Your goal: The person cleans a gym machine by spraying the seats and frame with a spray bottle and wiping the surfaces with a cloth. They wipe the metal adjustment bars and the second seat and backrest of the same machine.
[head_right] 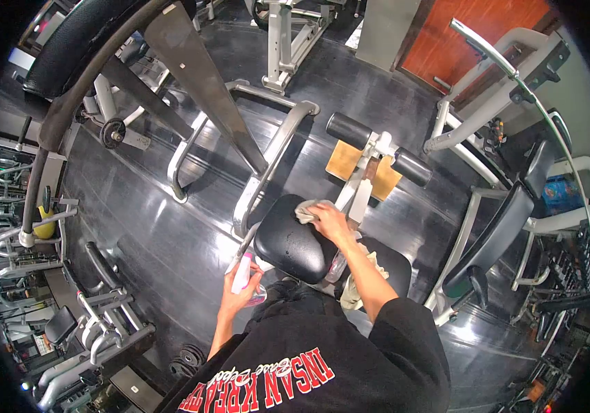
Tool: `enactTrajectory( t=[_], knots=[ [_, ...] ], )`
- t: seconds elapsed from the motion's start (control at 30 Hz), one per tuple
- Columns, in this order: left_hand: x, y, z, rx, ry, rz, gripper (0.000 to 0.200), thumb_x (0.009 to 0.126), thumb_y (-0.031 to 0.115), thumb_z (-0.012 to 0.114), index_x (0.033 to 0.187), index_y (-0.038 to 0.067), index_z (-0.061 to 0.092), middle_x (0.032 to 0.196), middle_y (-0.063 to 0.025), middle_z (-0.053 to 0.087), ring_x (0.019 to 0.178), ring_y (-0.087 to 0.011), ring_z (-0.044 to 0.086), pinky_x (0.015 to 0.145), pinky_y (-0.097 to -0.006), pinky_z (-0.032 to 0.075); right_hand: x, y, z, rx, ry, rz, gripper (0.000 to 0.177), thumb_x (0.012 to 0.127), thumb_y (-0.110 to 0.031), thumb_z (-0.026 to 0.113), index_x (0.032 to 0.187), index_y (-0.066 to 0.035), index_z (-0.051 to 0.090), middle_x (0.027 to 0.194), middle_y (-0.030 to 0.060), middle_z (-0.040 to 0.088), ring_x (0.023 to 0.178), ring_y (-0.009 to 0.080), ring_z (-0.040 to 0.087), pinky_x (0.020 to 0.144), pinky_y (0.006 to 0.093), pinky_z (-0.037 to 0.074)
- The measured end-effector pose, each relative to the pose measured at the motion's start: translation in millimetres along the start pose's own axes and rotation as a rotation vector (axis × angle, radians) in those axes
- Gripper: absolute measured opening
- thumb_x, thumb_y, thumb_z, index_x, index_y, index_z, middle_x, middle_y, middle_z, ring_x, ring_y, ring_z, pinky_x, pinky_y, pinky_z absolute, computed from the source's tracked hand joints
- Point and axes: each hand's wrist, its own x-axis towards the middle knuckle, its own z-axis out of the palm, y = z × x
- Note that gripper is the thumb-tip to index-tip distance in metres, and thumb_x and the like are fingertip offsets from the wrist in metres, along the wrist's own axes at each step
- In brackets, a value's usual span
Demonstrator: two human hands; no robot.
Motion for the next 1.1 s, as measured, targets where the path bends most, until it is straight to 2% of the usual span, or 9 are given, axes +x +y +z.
enactTrajectory(
  t=[0.03, 0.07, 0.27, 0.47, 0.6, 0.67, 0.83, 0.93, 1.1],
  knots=[
    [0.6, 2.3, 1.9, 0.002, -0.002, 0.0, 0.015, 0.085, 0.007, 0.066, 0.097, 0.001, 0.06, 0.08, -0.0037, 0.065, 0.056, -0.0078, 0.059, 0.051, -0.0241, 0.047, 10.7, -7.4, 9.2, 0.0, -0.017, 0.005, 0.04, 0.077, -0.011, 0.063, 0.117, -0.015, 0.059, 0.115, 0.0097, 0.06, 0.106, 0.0308, 0.058, 0.086, 0.0408, 0.051],
    [0.7, 6.0, 3.8, 0.008, -0.002, -0.009, 0.015, 0.085, 0.007, 0.066, 0.097, 0.001, 0.06, 0.079, -0.0035, 0.065, 0.056, -0.0077, 0.059, 0.051, -0.024, 0.047, 20.1, -13.2, 17.1, 0.026, 0.046, -0.071, 0.039, 0.078, -0.013, 0.062, 0.117, -0.015, 0.059, 0.115, 0.0093, 0.06, 0.105, 0.0304, 0.058, 0.085, 0.041, 0.051],
    [0.2, 7.7, 4.8, 0.021, -0.003, 0.013, 0.015, 0.084, 0.005, 0.065, 0.098, 0.0, 0.06, 0.076, -0.0037, 0.064, 0.056, -0.0075, 0.058, 0.051, -0.0238, 0.047, 47.5, -52.6, 17.2, 0.08, 0.024, -0.102, 0.038, 0.077, -0.012, 0.061, 0.115, -0.013, 0.06, 0.113, 0.0085, 0.061, 0.104, 0.0305, 0.058, 0.083, 0.0415, 0.052],
    [1.1, 7.4, 0.9, 0.001, -0.009, 0.012, 0.014, 0.085, 0.005, 0.064, 0.097, 0.0, 0.06, 0.075, -0.0041, 0.064, 0.056, -0.0077, 0.058, 0.051, -0.024, 0.047, 4.6, -27.2, 2.7, 0.027, 0.04, -0.027, 0.038, 0.076, -0.008, 0.061, 0.114, -0.012, 0.06, 0.115, 0.0121, 0.06, 0.108, 0.0324, 0.056, 0.084, 0.0415, 0.051],
    [3.4, 5.9, -1.7, 0.021, -0.049, 0.052, 0.014, 0.085, 0.006, 0.064, 0.097, 0.0, 0.06, 0.075, -0.0043, 0.064, 0.055, -0.0079, 0.058, 0.051, -0.0242, 0.047, -29.2, -0.5, -10.2, 0.013, 0.123, -0.013, 0.036, 0.075, -0.006, 0.059, 0.11, -0.012, 0.061, 0.111, 0.0114, 0.06, 0.101, 0.0333, 0.059, 0.082, 0.0429, 0.052],
    [3.8, 8.8, -3.7, 0.036, -0.071, 0.06, 0.014, 0.085, 0.006, 0.064, 0.097, 0.0, 0.06, 0.074, -0.0042, 0.063, 0.055, -0.008, 0.058, 0.051, -0.0242, 0.047, -35.8, 6.8, -13.9, -0.018, 0.059, 0.07, 0.033, 0.074, -0.005, 0.059, 0.106, -0.011, 0.062, 0.109, 0.012, 0.061, 0.101, 0.034, 0.059, 0.082, 0.0437, 0.051],
    [-3.5, 1.8, -17.2, 0.005, -0.096, 0.087, 0.014, 0.086, 0.007, 0.064, 0.097, 0.001, 0.06, 0.073, -0.0041, 0.063, 0.055, -0.0081, 0.058, 0.05, -0.0242, 0.046, -30.7, -19.0, -26.1, -0.094, 0.022, 0.132, 0.029, 0.077, -0.009, 0.059, 0.106, -0.011, 0.062, 0.107, 0.0131, 0.062, 0.101, 0.0347, 0.059, 0.082, 0.0461, 0.05],
    [-13.4, -1.9, -32.2, -0.002, -0.091, 0.101, 0.014, 0.085, 0.007, 0.064, 0.097, 0.001, 0.06, 0.073, -0.0038, 0.063, 0.055, -0.0081, 0.058, 0.05, -0.0242, 0.046, -32.8, -45.3, -31.5, -0.077, 0.091, 0.226, 0.03, 0.077, -0.01, 0.06, 0.108, -0.011, 0.062, 0.107, 0.0141, 0.062, 0.098, 0.0354, 0.06, 0.081, 0.0461, 0.05],
    [-32.2, -14.0, -68.2, -0.037, -0.149, 0.138, 0.014, 0.085, 0.007, 0.065, 0.097, 0.001, 0.06, 0.071, -0.0028, 0.062, 0.055, -0.0073, 0.058, 0.049, -0.0243, 0.046, -59.3, -98.2, -34.2, 0.069, 0.376, 0.291, 0.034, 0.078, -0.011, 0.061, 0.112, -0.009, 0.061, 0.111, 0.0142, 0.061, 0.099, 0.0354, 0.06, 0.082, 0.0415, 0.049]
  ],
)
